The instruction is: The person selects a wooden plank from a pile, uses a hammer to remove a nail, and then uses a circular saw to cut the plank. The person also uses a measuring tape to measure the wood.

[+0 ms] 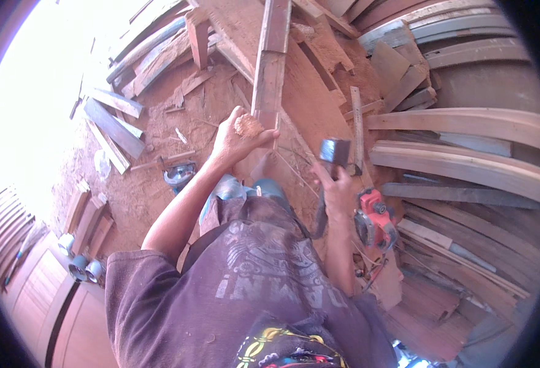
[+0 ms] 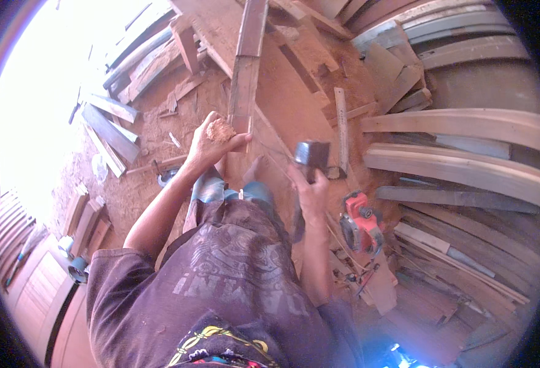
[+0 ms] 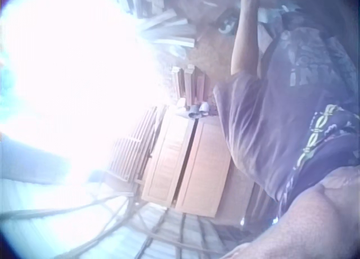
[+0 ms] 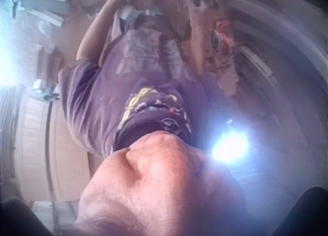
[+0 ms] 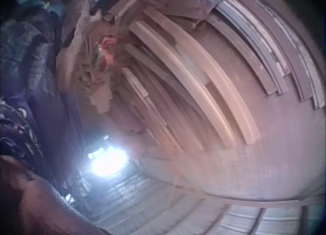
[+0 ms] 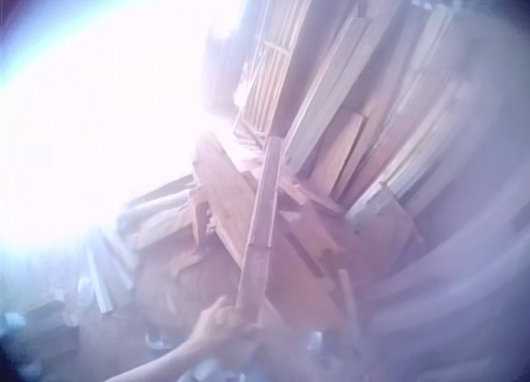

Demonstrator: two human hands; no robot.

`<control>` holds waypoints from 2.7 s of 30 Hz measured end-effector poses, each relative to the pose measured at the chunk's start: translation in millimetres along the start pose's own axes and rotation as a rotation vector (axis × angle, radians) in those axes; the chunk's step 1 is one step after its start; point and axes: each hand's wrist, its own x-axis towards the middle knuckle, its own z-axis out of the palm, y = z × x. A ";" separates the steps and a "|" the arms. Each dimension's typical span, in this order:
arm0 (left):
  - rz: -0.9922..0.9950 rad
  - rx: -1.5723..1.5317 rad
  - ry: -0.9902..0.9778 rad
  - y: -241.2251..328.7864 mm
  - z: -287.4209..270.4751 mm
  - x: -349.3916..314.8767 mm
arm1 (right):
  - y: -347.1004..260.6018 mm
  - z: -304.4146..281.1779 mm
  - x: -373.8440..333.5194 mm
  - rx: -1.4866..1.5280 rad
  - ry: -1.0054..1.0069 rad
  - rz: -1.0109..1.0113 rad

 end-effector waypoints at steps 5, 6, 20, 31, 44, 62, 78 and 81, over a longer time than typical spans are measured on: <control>0.025 0.123 0.031 19.1 -9.0 -7.4 | 8.2 -82.9 -35.8 0.097 0.307 0.064; 0.040 0.180 0.023 20.0 -11.0 -8.0 | 10.5 -102.3 -44.4 0.060 0.366 0.078; 0.253 0.333 0.247 23.8 -48.2 -13.3 | 146.2 -316.6 -154.4 0.020 0.925 0.356; 0.580 0.318 0.456 120.9 -42.6 -48.0 | 300.6 -368.0 -161.5 0.038 0.883 0.238; 0.608 0.989 0.578 191.6 -2.3 -45.5 | 328.1 -348.6 -153.0 -0.193 0.745 0.438; 1.247 0.199 -0.524 193.0 190.5 -72.5 | 80.8 -212.2 -119.7 0.338 0.974 -0.176; 0.928 0.861 -0.425 152.6 137.6 -71.4 | -7.8 -125.8 19.5 0.525 -0.275 -0.066; 0.758 0.724 -0.116 119.6 95.5 -62.8 | -7.9 -127.0 53.7 0.193 -0.345 -0.013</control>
